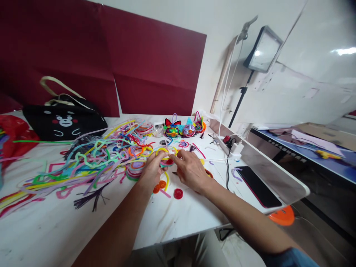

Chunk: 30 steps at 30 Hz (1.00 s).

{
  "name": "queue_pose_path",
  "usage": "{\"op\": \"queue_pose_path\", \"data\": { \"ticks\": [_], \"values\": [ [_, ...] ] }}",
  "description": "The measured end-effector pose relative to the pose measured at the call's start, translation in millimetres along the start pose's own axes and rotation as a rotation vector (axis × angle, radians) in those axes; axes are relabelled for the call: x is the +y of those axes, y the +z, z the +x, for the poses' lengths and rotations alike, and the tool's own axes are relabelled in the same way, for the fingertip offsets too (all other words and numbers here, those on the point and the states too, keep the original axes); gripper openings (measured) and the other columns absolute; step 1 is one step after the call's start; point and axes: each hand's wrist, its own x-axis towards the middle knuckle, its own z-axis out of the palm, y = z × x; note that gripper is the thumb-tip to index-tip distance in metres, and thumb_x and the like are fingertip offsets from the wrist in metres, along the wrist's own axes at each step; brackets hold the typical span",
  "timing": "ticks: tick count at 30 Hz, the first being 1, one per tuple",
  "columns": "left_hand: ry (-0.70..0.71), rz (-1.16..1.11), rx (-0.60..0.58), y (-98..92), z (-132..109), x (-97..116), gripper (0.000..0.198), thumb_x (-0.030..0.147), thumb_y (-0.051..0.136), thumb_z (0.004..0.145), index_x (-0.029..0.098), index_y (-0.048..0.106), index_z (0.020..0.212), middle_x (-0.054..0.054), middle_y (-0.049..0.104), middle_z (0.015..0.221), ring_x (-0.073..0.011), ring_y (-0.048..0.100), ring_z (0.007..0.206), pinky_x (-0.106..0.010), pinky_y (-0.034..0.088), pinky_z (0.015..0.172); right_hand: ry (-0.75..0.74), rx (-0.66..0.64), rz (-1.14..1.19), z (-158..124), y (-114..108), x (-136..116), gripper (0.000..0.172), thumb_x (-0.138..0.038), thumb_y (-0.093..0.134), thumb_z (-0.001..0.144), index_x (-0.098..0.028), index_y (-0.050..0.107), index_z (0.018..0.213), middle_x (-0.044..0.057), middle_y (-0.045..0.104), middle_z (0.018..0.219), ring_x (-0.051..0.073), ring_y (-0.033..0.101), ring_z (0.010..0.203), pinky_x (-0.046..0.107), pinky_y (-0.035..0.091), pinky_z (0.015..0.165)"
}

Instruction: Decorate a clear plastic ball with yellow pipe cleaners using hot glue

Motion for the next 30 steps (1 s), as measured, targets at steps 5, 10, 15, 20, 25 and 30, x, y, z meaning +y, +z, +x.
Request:
{"op": "queue_pose_path", "data": {
  "ticks": [5,10,15,20,25,30],
  "values": [
    [0.009,-0.006,-0.007,-0.5,-0.5,-0.6,0.033,0.03,0.08,0.052,0.022,0.061,0.078,0.001,0.059,0.079,-0.0168,0.055,0.07,-0.026,0.036,0.053,-0.044,0.024,-0.102,0.6,0.7,0.2,0.043,-0.012,0.054,0.09,-0.019,0.059,0.132,0.011,0.061,0.103,0.025,0.052,0.089,0.037,0.034,0.072],
    [-0.004,-0.017,-0.003,1.6,-2.4,1.5,0.036,0.031,0.081,0.051,0.021,0.061,0.079,0.001,0.059,0.08,-0.0155,0.054,0.07,-0.025,0.036,0.051,-0.112,0.099,-0.211,-0.2,3.2,1.6,0.035,-0.015,0.047,0.098,-0.017,0.059,0.131,0.011,0.061,0.099,0.024,0.05,0.087,0.038,0.032,0.072],
    [-0.013,-0.029,0.009,3.4,-2.8,2.3,0.041,0.032,0.085,0.05,0.021,0.064,0.084,0.001,0.061,0.083,-0.014,0.054,0.069,-0.024,0.035,0.05,-0.147,0.113,-0.25,-0.6,3.0,0.6,0.033,-0.016,0.047,0.098,-0.014,0.058,0.13,0.011,0.061,0.098,0.024,0.048,0.087,0.038,0.031,0.073],
    [-0.01,-0.038,-0.001,3.1,-4.0,2.8,0.04,0.03,0.085,0.05,0.02,0.063,0.082,0.001,0.062,0.083,-0.0141,0.056,0.07,-0.025,0.035,0.051,-0.162,0.105,-0.254,0.2,2.4,0.8,0.035,-0.015,0.049,0.097,-0.014,0.057,0.131,0.011,0.061,0.099,0.025,0.048,0.087,0.039,0.031,0.073],
    [-0.013,-0.028,-0.001,2.5,-4.1,2.3,0.039,0.029,0.083,0.052,0.02,0.063,0.085,0.001,0.062,0.085,-0.0131,0.055,0.07,-0.024,0.035,0.052,-0.154,0.096,-0.245,1.1,3.4,0.9,0.036,-0.015,0.049,0.097,-0.014,0.057,0.132,0.011,0.062,0.101,0.025,0.049,0.088,0.038,0.031,0.074],
    [0.027,0.005,-0.013,1.5,-1.9,1.6,0.041,0.035,0.084,0.053,0.02,0.062,0.083,0.001,0.062,0.083,-0.0139,0.055,0.068,-0.025,0.035,0.05,-0.125,0.067,-0.148,0.9,0.0,-1.1,0.038,-0.013,0.051,0.094,-0.016,0.059,0.131,0.011,0.063,0.103,0.024,0.052,0.089,0.038,0.034,0.075]
  ]
}}
